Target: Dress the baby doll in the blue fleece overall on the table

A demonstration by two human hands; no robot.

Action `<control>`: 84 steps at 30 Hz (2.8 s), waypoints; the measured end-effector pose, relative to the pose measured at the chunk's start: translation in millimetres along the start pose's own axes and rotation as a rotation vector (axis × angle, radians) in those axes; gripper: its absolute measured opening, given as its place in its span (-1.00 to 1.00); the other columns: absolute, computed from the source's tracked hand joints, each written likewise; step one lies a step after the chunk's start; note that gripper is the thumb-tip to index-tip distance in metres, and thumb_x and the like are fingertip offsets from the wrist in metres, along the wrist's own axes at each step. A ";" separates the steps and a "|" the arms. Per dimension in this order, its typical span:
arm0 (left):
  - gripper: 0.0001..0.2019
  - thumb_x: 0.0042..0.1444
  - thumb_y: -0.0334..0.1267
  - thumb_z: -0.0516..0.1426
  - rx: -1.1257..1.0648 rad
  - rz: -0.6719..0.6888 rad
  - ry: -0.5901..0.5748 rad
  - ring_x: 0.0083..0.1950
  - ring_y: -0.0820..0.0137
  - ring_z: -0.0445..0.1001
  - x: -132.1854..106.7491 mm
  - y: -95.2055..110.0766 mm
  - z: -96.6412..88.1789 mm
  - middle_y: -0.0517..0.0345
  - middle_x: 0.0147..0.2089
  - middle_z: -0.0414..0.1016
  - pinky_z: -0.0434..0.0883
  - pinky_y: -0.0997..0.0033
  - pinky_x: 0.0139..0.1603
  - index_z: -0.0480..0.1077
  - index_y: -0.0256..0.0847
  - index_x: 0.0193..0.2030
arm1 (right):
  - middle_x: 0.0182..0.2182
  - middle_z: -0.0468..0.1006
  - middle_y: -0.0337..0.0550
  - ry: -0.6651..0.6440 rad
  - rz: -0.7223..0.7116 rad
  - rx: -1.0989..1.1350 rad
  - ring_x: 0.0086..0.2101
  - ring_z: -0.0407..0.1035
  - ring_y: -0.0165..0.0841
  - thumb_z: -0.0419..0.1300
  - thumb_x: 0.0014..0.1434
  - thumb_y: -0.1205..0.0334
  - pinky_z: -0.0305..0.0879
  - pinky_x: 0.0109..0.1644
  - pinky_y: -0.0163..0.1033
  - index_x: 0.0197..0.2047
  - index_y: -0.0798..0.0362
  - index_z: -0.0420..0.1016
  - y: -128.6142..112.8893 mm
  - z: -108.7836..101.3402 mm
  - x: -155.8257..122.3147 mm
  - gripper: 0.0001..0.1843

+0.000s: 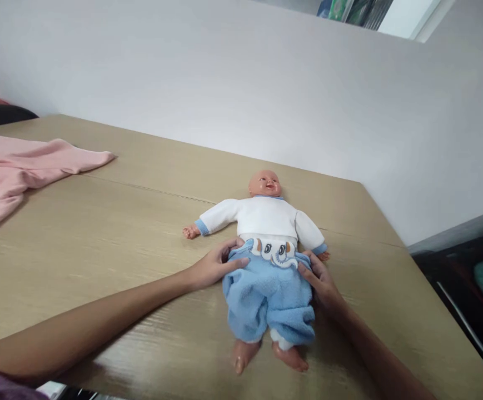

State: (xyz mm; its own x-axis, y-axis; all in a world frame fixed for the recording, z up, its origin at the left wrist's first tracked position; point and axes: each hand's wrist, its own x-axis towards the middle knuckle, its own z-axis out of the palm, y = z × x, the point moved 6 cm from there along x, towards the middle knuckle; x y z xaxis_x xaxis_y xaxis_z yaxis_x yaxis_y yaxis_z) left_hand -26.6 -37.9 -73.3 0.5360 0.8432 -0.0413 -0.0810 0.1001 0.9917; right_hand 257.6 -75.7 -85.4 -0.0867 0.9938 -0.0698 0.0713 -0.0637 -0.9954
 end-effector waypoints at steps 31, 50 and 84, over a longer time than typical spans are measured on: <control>-0.44 0.38 0.39 0.33 0.086 0.219 0.441 -0.28 0.35 0.25 18.8 -2.5 -25.8 0.33 -0.27 0.29 0.25 0.35 -0.25 0.34 -0.03 0.09 | -0.13 0.58 -0.14 0.330 -0.498 -0.425 -0.08 0.46 -0.15 0.23 0.57 -0.08 0.42 0.16 0.00 -0.01 -0.09 0.50 -46.3 7.9 18.8 -0.76; -0.45 0.24 0.26 0.51 -0.250 0.125 0.338 -0.10 0.30 0.44 22.8 -15.9 -32.6 0.23 -0.13 0.51 0.42 0.32 0.01 0.45 -0.07 0.01 | -0.03 0.80 -0.15 0.123 0.098 0.387 0.14 0.63 0.04 0.66 0.10 -0.24 0.54 0.40 0.17 -0.07 -0.17 0.68 6.5 -1.1 27.1 -0.50; -0.51 0.41 0.32 0.29 0.271 0.220 0.373 -0.10 0.25 0.30 30.3 5.3 -47.1 0.24 -0.18 0.34 0.29 0.24 0.02 0.40 -0.08 -0.08 | -0.19 0.57 -0.23 0.322 -0.149 -0.022 -0.05 0.39 -0.15 0.45 0.33 -0.29 0.43 0.24 -0.02 -0.18 -0.12 0.52 -0.7 -12.8 41.6 -0.57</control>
State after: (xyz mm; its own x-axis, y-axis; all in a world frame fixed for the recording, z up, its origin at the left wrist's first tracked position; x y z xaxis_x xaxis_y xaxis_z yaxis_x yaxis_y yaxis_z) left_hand -50.4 13.0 -75.0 0.1900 0.9651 0.1804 0.0891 -0.2000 0.9757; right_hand 266.7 -33.1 -86.7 0.2194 0.9701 0.1041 0.1035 0.0829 -0.9912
